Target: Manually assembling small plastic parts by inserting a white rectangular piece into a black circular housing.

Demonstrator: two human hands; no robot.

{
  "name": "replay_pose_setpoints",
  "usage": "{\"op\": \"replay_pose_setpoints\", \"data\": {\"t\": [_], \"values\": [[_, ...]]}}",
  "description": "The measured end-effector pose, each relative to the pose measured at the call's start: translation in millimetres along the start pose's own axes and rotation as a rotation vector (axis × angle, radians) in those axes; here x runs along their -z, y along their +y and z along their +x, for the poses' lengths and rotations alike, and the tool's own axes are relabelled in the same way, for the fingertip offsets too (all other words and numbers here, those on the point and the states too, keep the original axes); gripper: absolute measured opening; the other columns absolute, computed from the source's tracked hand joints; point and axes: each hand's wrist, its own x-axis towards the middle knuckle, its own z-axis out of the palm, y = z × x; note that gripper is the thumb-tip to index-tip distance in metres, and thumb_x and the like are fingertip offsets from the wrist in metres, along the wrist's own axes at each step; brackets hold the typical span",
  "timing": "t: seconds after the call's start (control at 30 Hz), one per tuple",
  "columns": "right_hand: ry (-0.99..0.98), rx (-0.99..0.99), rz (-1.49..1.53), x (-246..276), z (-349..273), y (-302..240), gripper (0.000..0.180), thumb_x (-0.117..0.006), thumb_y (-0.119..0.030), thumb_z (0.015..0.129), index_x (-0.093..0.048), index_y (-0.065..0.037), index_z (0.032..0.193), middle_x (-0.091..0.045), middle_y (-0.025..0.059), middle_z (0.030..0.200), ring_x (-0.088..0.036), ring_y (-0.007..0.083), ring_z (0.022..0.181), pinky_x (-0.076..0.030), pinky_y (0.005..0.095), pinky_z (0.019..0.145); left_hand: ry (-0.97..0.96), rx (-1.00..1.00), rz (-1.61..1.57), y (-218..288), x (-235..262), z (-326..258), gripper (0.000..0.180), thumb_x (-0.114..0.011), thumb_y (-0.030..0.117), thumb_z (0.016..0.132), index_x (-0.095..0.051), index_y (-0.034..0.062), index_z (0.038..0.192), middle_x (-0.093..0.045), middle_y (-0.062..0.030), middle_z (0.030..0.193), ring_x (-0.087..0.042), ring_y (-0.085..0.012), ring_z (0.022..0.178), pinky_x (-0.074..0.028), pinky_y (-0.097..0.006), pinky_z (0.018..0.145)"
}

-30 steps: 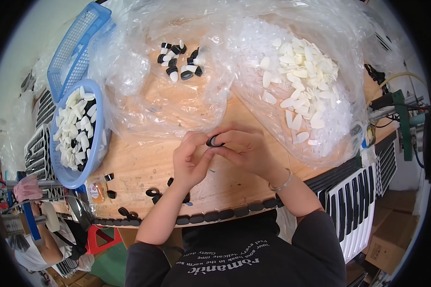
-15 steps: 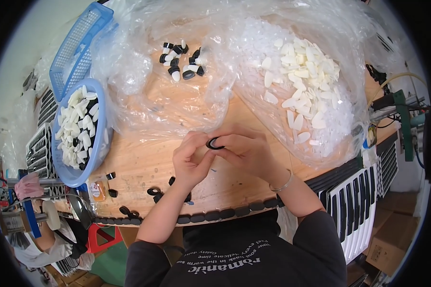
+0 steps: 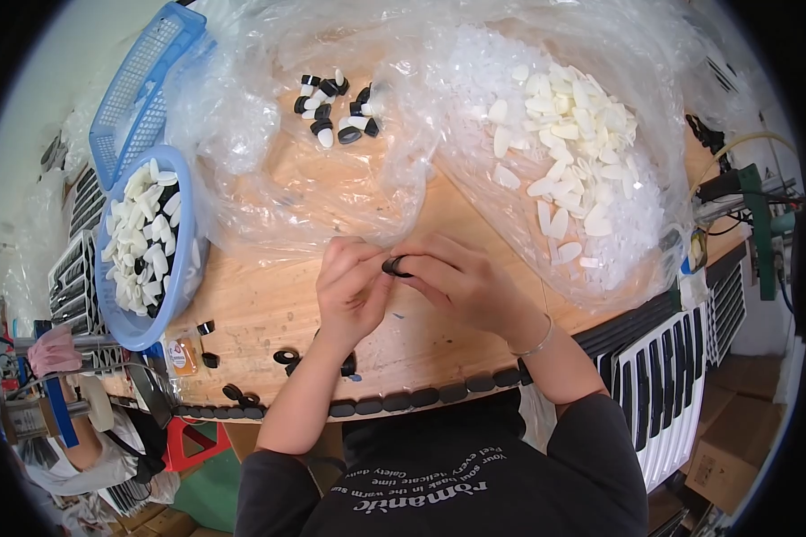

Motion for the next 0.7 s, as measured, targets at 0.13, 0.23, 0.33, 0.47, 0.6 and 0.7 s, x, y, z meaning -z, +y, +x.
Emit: {"op": "replay_pose_setpoints", "data": {"t": [0.13,0.23,0.33,0.47,0.6,0.7], "values": [[-0.008,-0.008,0.020,2,0,1,0.017,-0.071,-0.001,0.075,-0.063,-0.002,0.090,-0.063,0.0084,0.096,-0.064,0.0247,0.081,-0.054,0.0316,0.069,-0.033,-0.015,0.056,1,0,1,0.024,-0.068,-0.007,0.066,-0.065,-0.0004,0.089,-0.062,-0.0107,0.087,-0.054,-0.0286,0.085,-0.045,-0.036,0.075],[0.044,-0.065,0.041,-2,-3,1,0.018,-0.072,-0.002,0.075,-0.062,-0.002,0.090,-0.063,0.0089,0.095,-0.064,0.0248,0.077,-0.053,0.0311,0.066,0.022,0.034,0.091,12,-6,5,0.032,-0.070,-0.006,0.066,-0.062,-0.0006,0.096,-0.062,-0.0120,0.089,-0.055,-0.0297,0.087,-0.046,-0.037,0.076],[0.100,-0.146,0.038,-4,-2,-5,0.018,-0.073,-0.002,0.074,-0.062,-0.001,0.090,-0.063,0.0099,0.095,-0.063,0.0246,0.073,-0.053,0.0306,0.063,0.085,0.005,0.173,17,-8,4,0.044,-0.073,-0.005,0.063,-0.060,-0.0015,0.105,-0.063,-0.0141,0.094,-0.056,-0.0320,0.089,-0.047,-0.038,0.076],[0.140,-0.124,-0.025,-10,-3,-7,0.018,-0.072,-0.002,0.075,-0.061,-0.001,0.090,-0.064,0.0110,0.092,-0.062,0.0231,0.069,-0.051,0.0305,0.059,0.096,-0.175,0.236,7,-10,-1,0.051,-0.075,-0.005,0.062,-0.059,-0.0059,0.111,-0.064,-0.0176,0.101,-0.059,-0.0335,0.091,-0.048,-0.039,0.080],[0.120,-0.087,-0.021,-12,-6,-7,0.023,-0.068,-0.009,0.078,-0.058,-0.001,0.097,-0.061,0.0107,0.095,-0.063,0.0264,0.079,-0.052,0.0335,0.066,0.081,-0.174,0.232,6,-6,0,0.053,-0.074,-0.007,0.062,-0.058,-0.0081,0.112,-0.065,-0.0193,0.104,-0.060,-0.0342,0.090,-0.049,-0.039,0.080],[0.134,-0.178,0.000,-13,-3,-12,0.029,-0.069,-0.010,0.078,-0.057,-0.003,0.103,-0.062,0.0090,0.091,-0.063,0.0247,0.076,-0.051,0.0325,0.064,0.108,-0.173,0.235,7,-7,1,0.050,-0.073,-0.007,0.062,-0.060,-0.0079,0.111,-0.065,-0.0190,0.102,-0.060,-0.0338,0.089,-0.050,-0.038,0.079]]}}
